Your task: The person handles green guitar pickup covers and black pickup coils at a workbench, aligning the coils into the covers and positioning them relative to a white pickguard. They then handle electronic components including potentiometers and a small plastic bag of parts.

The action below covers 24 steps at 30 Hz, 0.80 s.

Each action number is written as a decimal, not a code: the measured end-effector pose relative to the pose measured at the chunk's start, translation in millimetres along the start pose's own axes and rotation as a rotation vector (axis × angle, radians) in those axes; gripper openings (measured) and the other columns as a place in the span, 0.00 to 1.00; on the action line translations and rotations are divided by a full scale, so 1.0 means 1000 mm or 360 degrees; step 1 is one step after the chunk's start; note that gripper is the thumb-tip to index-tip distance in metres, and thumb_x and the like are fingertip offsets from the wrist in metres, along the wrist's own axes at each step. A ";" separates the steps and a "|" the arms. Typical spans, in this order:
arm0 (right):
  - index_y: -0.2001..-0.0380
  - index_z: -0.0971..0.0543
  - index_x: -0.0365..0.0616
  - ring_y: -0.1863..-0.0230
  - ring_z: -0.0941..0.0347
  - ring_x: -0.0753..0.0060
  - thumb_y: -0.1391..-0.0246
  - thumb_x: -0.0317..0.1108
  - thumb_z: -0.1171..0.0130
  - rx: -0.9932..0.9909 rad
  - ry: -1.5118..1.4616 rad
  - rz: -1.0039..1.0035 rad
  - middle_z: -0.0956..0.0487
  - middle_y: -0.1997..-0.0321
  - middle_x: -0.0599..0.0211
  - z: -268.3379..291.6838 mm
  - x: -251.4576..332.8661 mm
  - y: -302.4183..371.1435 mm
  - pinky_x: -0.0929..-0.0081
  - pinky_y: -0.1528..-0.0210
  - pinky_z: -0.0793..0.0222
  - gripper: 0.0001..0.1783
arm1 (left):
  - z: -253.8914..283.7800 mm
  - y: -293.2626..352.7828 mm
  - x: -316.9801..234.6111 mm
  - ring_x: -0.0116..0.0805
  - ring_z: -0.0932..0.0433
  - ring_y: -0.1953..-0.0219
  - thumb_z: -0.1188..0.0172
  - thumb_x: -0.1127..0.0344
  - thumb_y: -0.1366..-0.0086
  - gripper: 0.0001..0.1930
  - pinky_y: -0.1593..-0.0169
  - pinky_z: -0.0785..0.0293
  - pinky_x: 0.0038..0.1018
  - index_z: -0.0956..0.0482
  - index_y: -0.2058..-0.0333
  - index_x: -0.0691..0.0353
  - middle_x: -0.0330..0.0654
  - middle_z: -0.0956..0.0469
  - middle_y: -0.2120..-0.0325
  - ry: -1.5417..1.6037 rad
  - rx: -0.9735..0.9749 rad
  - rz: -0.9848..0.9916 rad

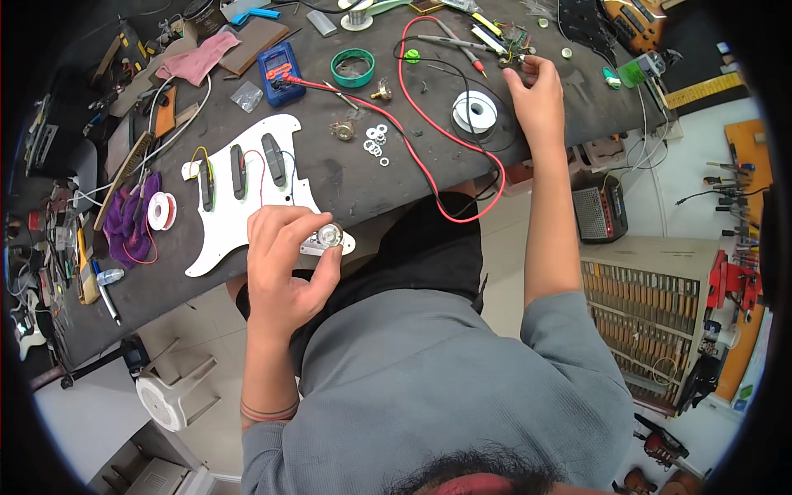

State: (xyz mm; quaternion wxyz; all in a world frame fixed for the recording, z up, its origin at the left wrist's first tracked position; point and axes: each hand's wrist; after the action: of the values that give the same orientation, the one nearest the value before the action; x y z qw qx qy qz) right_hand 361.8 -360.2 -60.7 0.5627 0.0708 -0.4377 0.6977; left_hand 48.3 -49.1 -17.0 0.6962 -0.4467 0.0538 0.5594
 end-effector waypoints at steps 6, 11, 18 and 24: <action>0.48 0.19 0.41 0.42 0.20 0.48 0.41 0.42 0.26 0.0095 0.0263 0.0060 0.14 0.46 0.56 -0.020 -0.014 -0.017 0.51 0.39 0.24 0.23 | 0.000 0.004 0.000 0.46 0.23 0.58 0.27 0.75 0.47 0.20 0.50 0.28 0.38 0.16 0.53 0.65 0.47 0.20 0.61 -0.0057 -0.0017 -0.0018; 0.52 0.18 0.44 0.45 0.18 0.46 0.43 0.48 0.26 0.0032 0.0569 -0.0188 0.13 0.51 0.56 -0.020 0.008 -0.014 0.50 0.42 0.22 0.23 | -0.001 0.007 0.000 0.45 0.23 0.58 0.26 0.75 0.46 0.20 0.51 0.28 0.37 0.16 0.53 0.65 0.46 0.19 0.61 -0.0066 -0.0031 0.0009; 0.53 0.16 0.42 0.51 0.15 0.50 0.42 0.44 0.25 -0.0081 0.0272 -0.0104 0.12 0.55 0.55 -0.026 -0.014 -0.017 0.54 0.47 0.19 0.21 | -0.002 0.006 -0.003 0.45 0.23 0.57 0.25 0.75 0.45 0.20 0.51 0.28 0.36 0.16 0.52 0.65 0.46 0.19 0.60 -0.0019 -0.0047 -0.0002; 0.50 0.15 0.39 0.58 0.16 0.67 0.40 0.27 0.29 -0.0171 -0.0321 -0.0028 0.13 0.56 0.62 -0.020 -0.020 -0.018 0.67 0.51 0.19 0.14 | -0.001 0.011 -0.003 0.44 0.24 0.58 0.26 0.76 0.46 0.21 0.52 0.28 0.36 0.16 0.52 0.65 0.46 0.19 0.60 -0.0012 -0.0066 -0.0010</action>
State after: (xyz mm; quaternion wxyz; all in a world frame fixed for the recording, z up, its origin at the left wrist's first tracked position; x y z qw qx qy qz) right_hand 391.9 -361.3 -75.0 0.5248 0.1143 -0.5282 0.6576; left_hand 38.7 -51.9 -21.8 0.6887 -0.4591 0.0382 0.5599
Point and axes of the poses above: each hand's wrist, its own y-axis away from the middle knuckle, its own z-axis out of the back of the hand, x = y × z
